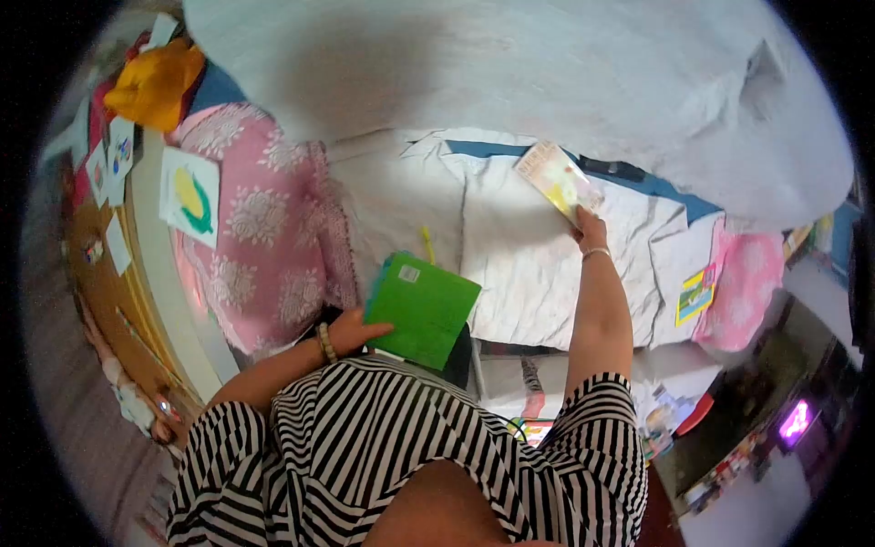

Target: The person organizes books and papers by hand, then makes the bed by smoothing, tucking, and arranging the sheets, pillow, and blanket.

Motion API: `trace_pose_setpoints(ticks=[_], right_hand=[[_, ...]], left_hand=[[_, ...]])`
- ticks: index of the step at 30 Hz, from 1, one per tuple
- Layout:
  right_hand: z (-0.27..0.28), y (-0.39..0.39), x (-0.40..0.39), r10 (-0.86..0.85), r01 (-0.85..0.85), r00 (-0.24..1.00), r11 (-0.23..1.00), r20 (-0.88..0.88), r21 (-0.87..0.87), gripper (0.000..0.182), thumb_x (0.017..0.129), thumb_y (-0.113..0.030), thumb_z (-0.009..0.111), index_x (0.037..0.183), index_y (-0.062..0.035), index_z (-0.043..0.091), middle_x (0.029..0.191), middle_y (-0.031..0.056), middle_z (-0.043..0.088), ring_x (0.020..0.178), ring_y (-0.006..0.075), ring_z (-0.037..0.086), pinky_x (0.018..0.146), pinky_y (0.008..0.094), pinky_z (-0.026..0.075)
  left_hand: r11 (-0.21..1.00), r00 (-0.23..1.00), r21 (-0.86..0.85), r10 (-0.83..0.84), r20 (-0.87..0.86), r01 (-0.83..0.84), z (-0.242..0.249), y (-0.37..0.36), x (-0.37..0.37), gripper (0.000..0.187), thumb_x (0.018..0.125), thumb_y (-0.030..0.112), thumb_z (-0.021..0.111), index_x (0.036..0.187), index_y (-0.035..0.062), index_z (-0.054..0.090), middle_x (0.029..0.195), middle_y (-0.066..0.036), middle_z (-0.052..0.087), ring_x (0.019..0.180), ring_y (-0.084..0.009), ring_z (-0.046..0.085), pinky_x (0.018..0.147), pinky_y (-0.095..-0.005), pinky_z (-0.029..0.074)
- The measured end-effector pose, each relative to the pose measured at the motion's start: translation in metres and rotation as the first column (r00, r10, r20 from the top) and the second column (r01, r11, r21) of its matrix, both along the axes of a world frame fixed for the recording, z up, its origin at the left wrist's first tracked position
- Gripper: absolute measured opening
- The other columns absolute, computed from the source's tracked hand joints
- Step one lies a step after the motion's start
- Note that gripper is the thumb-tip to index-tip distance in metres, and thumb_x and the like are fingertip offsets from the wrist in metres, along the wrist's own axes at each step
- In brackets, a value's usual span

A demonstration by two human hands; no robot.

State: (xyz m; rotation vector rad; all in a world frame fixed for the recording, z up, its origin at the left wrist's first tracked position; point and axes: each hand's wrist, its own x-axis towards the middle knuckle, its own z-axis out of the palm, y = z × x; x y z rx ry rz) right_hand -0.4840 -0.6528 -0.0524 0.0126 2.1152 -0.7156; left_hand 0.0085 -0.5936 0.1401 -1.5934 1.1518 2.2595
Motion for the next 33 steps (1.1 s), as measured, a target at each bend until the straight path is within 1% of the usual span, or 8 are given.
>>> trace_pose_setpoints(ticks=[1, 3, 7, 14, 19, 22, 29, 33], right_hand=[[0.006, 0.004, 0.004, 0.027, -0.027, 1.000, 1.000, 0.015, 0.000, 0.040, 0.073, -0.027, 0.066, 0.102, -0.0026, 0.051, 0.085, 0.0068, 0.057, 0.069, 0.0182, 0.056, 0.051, 0.0306, 0.049], [0.024, 0.006, 0.013, -0.060, 0.224, 0.853, 0.939, 0.518, -0.261, 0.026, 0.079, -0.019, 0.062, 0.100, -0.0076, 0.052, 0.077, 0.0043, 0.058, 0.056, 0.0145, 0.055, 0.045, 0.0250, 0.048], [0.064, 0.042, 0.044, -0.071, 0.318, 0.864, 0.844, 0.498, -0.431, 0.026, 0.082, -0.010, 0.056, 0.106, -0.0071, 0.049, 0.086, 0.0043, 0.058, 0.060, 0.0142, 0.056, 0.048, 0.0224, 0.048], [0.188, 0.131, 0.112, 0.125, -0.061, 0.976, 0.942, 0.177, -0.329, 0.025, 0.085, -0.009, 0.049, 0.107, -0.0040, 0.040, 0.086, 0.0096, 0.057, 0.051, 0.0156, 0.055, 0.044, 0.0245, 0.047], [0.258, 0.207, 0.129, -0.045, 0.091, 0.991, 0.917, 0.125, -0.388, 0.026, 0.085, -0.013, 0.051, 0.108, -0.0064, 0.041, 0.086, 0.0062, 0.057, 0.051, 0.0149, 0.054, 0.041, 0.0239, 0.045], [0.310, 0.242, 0.147, -0.261, 0.299, 0.954, 0.802, 0.147, -0.517, 0.028, 0.086, -0.012, 0.050, 0.112, -0.0085, 0.041, 0.090, 0.0042, 0.057, 0.062, 0.0142, 0.056, 0.048, 0.0227, 0.047], [0.317, 0.384, 0.225, -0.714, 0.813, 0.551, 0.341, 0.433, -0.473, 0.020, 0.086, -0.011, 0.050, 0.103, -0.0121, 0.040, 0.093, 0.0041, 0.052, 0.076, 0.0261, 0.059, 0.056, 0.0290, 0.051], [0.291, 0.461, 0.281, -0.799, 0.933, 0.327, 0.189, 0.505, -0.305, 0.019, 0.088, -0.010, 0.046, 0.106, -0.0104, 0.038, 0.100, 0.0088, 0.050, 0.084, 0.0312, 0.058, 0.061, 0.0321, 0.053]], left_hand=[[0.999, 0.999, 0.000, -0.032, -0.010, 0.032, 0.003, 0.004, 0.001, 0.038, 0.078, 0.026, 0.062, 0.104, -0.0008, 0.057, 0.094, -0.012, 0.063, 0.079, -0.0165, 0.060, 0.070, -0.0279, 0.047], [0.999, 1.000, -0.043, -0.020, 0.003, 0.021, 0.003, 0.007, 0.000, 0.038, 0.078, 0.027, 0.062, 0.104, -0.0006, 0.058, 0.092, -0.012, 0.063, 0.078, -0.0162, 0.060, 0.068, -0.0279, 0.048], [0.997, 0.999, -0.077, -0.028, -0.043, 0.025, 0.016, -0.002, -0.010, 0.039, 0.078, 0.031, 0.061, 0.101, 0.0002, 0.059, 0.085, -0.011, 0.063, 0.072, -0.0155, 0.060, 0.058, -0.0273, 0.049], [0.997, 0.994, 0.048, -0.056, -0.096, 0.061, 0.058, -0.028, -0.018, 0.036, 0.081, 0.025, 0.059, 0.107, 0.0003, 0.055, 0.093, -0.009, 0.062, 0.078, -0.0163, 0.059, 0.065, -0.0279, 0.049], [0.995, 0.961, -0.100, -0.054, -0.273, 0.027, 0.072, -0.026, -0.019, 0.031, 0.081, 0.023, 0.057, 0.105, 0.0025, 0.056, 0.091, -0.008, 0.061, 0.076, -0.0139, 0.059, 0.054, -0.0254, 0.049], [0.996, 0.944, 0.074, 0.065, -0.322, -0.044, 0.074, -0.023, -0.014, 0.027, 0.082, 0.019, 0.057, 0.102, 0.0006, 0.057, 0.086, -0.005, 0.061, 0.068, -0.0129, 0.057, 0.049, -0.0242, 0.046], [0.993, 0.938, -0.075, -0.112, -0.328, 0.093, 0.096, -0.020, -0.007, 0.024, 0.085, 0.013, 0.054, 0.104, -0.0006, 0.055, 0.094, -0.005, 0.060, 0.081, -0.0130, 0.057, 0.070, -0.0260, 0.047], [0.995, 0.910, -0.081, -0.092, -0.405, 0.064, 0.085, -0.010, 0.004, 0.022, 0.086, 0.013, 0.053, 0.103, -0.0009, 0.054, 0.092, -0.007, 0.060, 0.074, -0.0141, 0.058, 0.062, -0.0255, 0.048]])
